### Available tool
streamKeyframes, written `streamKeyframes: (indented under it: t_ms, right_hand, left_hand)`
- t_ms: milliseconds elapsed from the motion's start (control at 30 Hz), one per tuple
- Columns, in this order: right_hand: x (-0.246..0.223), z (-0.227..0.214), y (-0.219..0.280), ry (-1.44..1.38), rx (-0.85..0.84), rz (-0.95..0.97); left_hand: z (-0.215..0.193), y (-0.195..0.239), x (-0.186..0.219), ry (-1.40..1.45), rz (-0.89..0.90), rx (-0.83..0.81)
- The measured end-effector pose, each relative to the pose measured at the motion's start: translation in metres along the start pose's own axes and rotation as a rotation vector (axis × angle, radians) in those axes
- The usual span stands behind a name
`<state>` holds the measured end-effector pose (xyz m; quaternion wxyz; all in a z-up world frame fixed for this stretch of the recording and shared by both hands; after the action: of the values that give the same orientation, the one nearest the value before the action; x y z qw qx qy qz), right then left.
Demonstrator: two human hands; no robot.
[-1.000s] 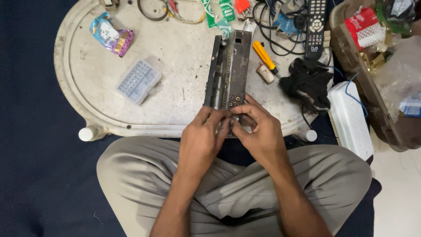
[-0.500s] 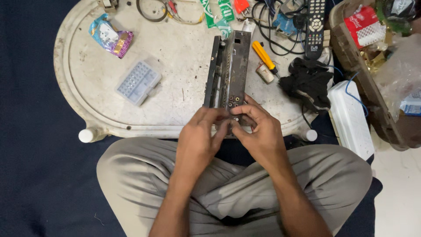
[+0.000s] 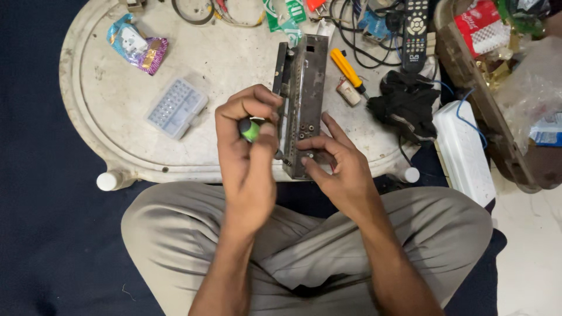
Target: The person disassembles a small black electronic device using a green screwdriver, removes screws, and manipulates internal components. The person then reassembles the device by inserting screws and tightening them.
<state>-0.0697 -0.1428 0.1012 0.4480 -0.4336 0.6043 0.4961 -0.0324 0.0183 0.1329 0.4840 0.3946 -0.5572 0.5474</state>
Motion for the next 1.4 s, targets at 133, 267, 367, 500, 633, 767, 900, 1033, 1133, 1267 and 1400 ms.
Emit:
streamKeyframes:
  t_ms: [133,267,367,500,633,767,900,1033,1133,1267,1400]
  right_hand:
    - [0.0,0.002,-0.002,-0.117,-0.085,-0.1]
    - [0.0,0.001,-0.001,0.016,-0.053,-0.036]
    - [-0.008,0.0,-0.001,0.02,-0.075,-0.119]
    - [-0.012,-0.002,0.0,0.158,-0.054,-0.091]
    - [-0.014,0.0,0.001,0.157,-0.075,-0.169]
    - [-0.013,0.0,0.0,0.174,-0.065,-0.135]
    - [-0.012,0.0,-0.001,0.198,-0.061,-0.083]
    - [-0.013,0.001,-0.001,0.121,-0.084,-0.113]
    - [-0.014,0.001,0.001,0.148,-0.092,-0.168]
    - [-0.012,0.001,0.0,0.125,-0.09,-0.154]
    - [-0.011,0.0,0.0,0.117,-0.088,-0.137]
  left_hand:
    - [0.014,0.002,0.018,-0.023,0.115,-0.071]
    - [0.021,-0.006,0.018,0.008,0.096,-0.105]
    - [0.019,-0.009,0.012,0.023,0.044,-0.115]
    - [0.016,-0.007,0.007,-0.032,0.152,-0.132]
    - [0.015,-0.008,0.001,-0.027,0.142,-0.142]
    - [0.014,-0.01,-0.002,-0.035,0.155,-0.137]
    - [0.013,-0.011,-0.005,-0.031,0.154,-0.131]
    - [0.013,-0.012,-0.008,-0.015,0.132,-0.128]
    - [0.012,-0.012,-0.008,-0.019,0.153,-0.115]
    - [0.011,-0.013,-0.008,-0.011,0.15,-0.104]
    - [0.009,-0.014,-0.009,0.012,0.126,-0.095]
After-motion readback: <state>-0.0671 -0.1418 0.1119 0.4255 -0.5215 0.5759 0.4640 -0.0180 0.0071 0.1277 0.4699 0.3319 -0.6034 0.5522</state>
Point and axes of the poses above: each hand's wrist, its own y-axis away from the middle knuckle, its own z-axis out of the palm, x = y × z, the point moved 3 cm from there along -y, towards the middle knuckle, and after that the axes turned 15 degrees about -y, right-handed, at the moved point
